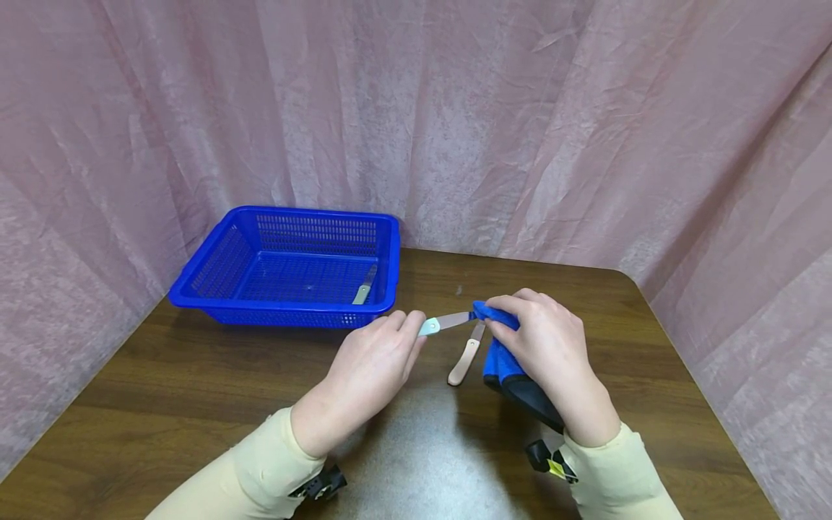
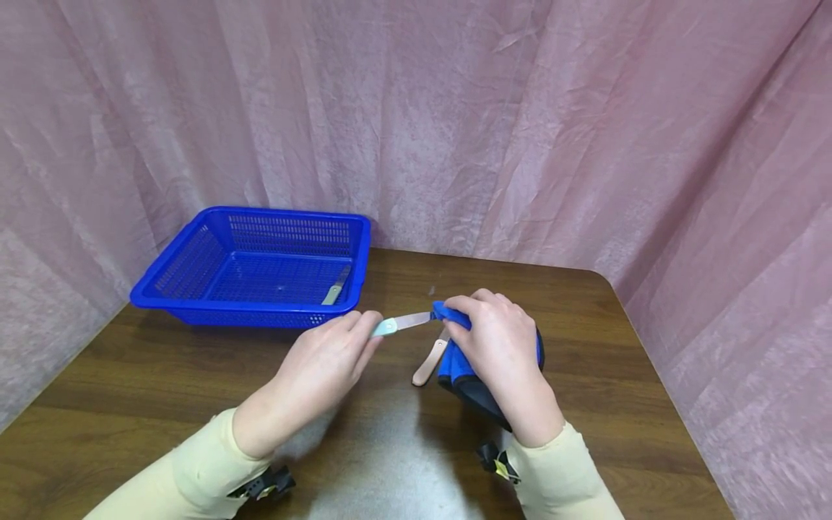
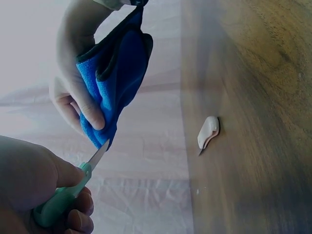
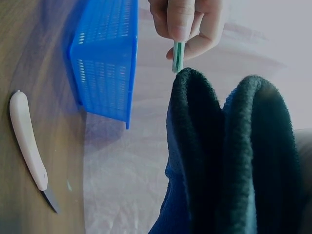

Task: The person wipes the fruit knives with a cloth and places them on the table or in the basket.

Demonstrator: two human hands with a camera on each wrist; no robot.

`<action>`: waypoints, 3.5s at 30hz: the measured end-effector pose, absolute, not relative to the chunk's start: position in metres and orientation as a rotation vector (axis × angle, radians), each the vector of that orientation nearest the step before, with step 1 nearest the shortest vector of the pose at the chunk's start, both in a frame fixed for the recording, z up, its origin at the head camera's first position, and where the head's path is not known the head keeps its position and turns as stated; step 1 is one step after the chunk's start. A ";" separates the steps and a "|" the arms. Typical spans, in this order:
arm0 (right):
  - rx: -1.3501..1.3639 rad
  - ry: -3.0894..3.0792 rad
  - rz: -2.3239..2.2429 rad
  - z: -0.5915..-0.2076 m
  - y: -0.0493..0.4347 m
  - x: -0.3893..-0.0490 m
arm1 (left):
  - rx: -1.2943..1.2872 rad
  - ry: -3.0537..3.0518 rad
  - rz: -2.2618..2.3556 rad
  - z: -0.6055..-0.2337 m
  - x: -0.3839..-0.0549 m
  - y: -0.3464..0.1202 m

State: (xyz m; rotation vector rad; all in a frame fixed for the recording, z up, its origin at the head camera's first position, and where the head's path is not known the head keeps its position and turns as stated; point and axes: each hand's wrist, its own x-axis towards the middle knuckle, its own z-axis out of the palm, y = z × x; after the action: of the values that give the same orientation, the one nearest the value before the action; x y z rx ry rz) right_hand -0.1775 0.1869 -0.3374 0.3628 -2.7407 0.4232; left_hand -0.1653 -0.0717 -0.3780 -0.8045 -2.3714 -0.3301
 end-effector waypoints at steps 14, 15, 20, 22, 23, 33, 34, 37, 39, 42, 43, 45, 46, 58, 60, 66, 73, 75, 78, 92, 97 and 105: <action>0.324 -2.721 0.427 -0.335 0.190 -0.176 | -0.800 -2.361 -0.348 -0.378 -0.166 -0.073; 0.326 -2.717 0.432 -0.334 0.190 -0.176 | -0.801 -2.359 -0.348 -0.378 -0.166 -0.073; 0.373 -2.695 0.438 -0.332 0.183 -0.171 | -0.805 -2.352 -0.344 -0.378 -0.167 -0.073; 0.407 -2.683 0.434 -0.332 0.179 -0.169 | -0.807 -2.351 -0.341 -0.379 -0.167 -0.073; 0.424 -2.677 0.433 -0.333 0.177 -0.168 | -0.809 -2.350 -0.341 -0.379 -0.167 -0.073; 0.541 -2.622 0.453 -0.339 0.162 -0.162 | -0.825 -2.365 -0.347 -0.379 -0.166 -0.072; 0.550 -2.617 0.456 -0.340 0.161 -0.162 | -0.826 -2.365 -0.347 -0.379 -0.165 -0.072; 0.583 -2.606 0.463 -0.341 0.158 -0.162 | -0.830 -2.361 -0.343 -0.380 -0.165 -0.071; 0.601 -2.603 0.461 -0.341 0.157 -0.161 | -0.829 -2.359 -0.336 -0.380 -0.165 -0.071; 0.611 -2.605 0.454 -0.342 0.156 -0.161 | -0.828 -2.358 -0.334 -0.380 -0.165 -0.071; 0.611 -2.606 0.452 -0.342 0.156 -0.161 | -0.827 -2.357 -0.335 -0.380 -0.165 -0.071; 0.607 -2.611 0.452 -0.342 0.157 -0.160 | -0.829 -2.356 -0.339 -0.380 -0.165 -0.071; 0.605 -2.612 0.453 -0.342 0.157 -0.160 | -0.830 -2.356 -0.341 -0.379 -0.165 -0.071; 0.573 -2.636 0.446 -0.342 0.160 -0.163 | -0.830 -2.373 -0.344 -0.379 -0.166 -0.071; 0.565 -2.645 0.445 -0.341 0.160 -0.164 | -0.829 -2.374 -0.341 -0.379 -0.166 -0.071; 0.539 -2.655 0.441 -0.341 0.163 -0.165 | -0.822 -2.377 -0.338 -0.379 -0.166 -0.071; 0.513 -2.663 0.435 -0.339 0.167 -0.167 | -0.820 -2.365 -0.335 -0.379 -0.166 -0.072; 0.504 -2.670 0.432 -0.339 0.168 -0.167 | -0.818 -2.367 -0.335 -0.379 -0.166 -0.072; 0.489 -2.679 0.428 -0.339 0.169 -0.169 | -0.815 -2.372 -0.336 -0.378 -0.166 -0.072; 0.419 -2.689 0.437 -0.338 0.177 -0.173 | -0.794 -2.363 -0.342 -0.377 -0.167 -0.072; 0.397 -2.703 0.435 -0.338 0.180 -0.174 | -0.795 -2.371 -0.342 -0.376 -0.167 -0.072; 0.361 -2.727 0.435 -0.337 0.182 -0.175 | -0.797 -2.380 -0.345 -0.377 -0.167 -0.072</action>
State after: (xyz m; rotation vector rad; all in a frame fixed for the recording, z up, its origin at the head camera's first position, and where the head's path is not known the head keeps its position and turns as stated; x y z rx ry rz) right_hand -0.1749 0.1824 -0.3373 0.3607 -2.7269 0.4347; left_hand -0.1673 -0.0723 -0.3768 -0.7966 -2.3805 -0.3447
